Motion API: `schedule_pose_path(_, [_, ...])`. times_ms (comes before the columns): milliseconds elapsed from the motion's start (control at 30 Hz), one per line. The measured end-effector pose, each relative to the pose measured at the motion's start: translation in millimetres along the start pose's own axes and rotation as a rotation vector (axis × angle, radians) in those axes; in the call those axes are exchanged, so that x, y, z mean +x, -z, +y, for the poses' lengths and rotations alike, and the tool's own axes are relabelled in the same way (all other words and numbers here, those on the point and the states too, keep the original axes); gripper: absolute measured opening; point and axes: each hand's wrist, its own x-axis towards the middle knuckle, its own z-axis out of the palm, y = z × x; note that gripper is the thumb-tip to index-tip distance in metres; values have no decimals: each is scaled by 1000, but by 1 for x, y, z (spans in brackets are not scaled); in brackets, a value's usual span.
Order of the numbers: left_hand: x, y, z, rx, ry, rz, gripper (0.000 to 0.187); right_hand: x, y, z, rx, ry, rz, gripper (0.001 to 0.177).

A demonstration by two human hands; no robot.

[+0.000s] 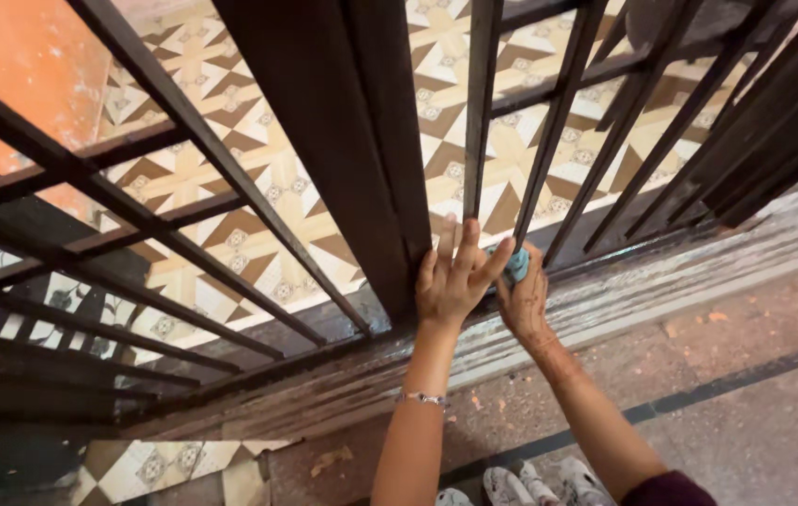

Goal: The person wipes the vertical bars and the latch of a metal security gate using a blue cloth.

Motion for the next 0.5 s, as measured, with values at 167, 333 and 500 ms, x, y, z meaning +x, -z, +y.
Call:
schedule_pose_path(167, [-1, 0, -1, -51, 9, 49, 74, -9, 13, -9, 42, 34, 7, 41])
schedule_pose_path(333, [0, 9, -1, -157, -10, 126, 69, -14, 30, -53, 391, -140, 172, 31])
schedule_pose_path(500, [0, 8, -9, -307, -44, 248, 60, 47, 54, -107, 713, 78, 256, 33])
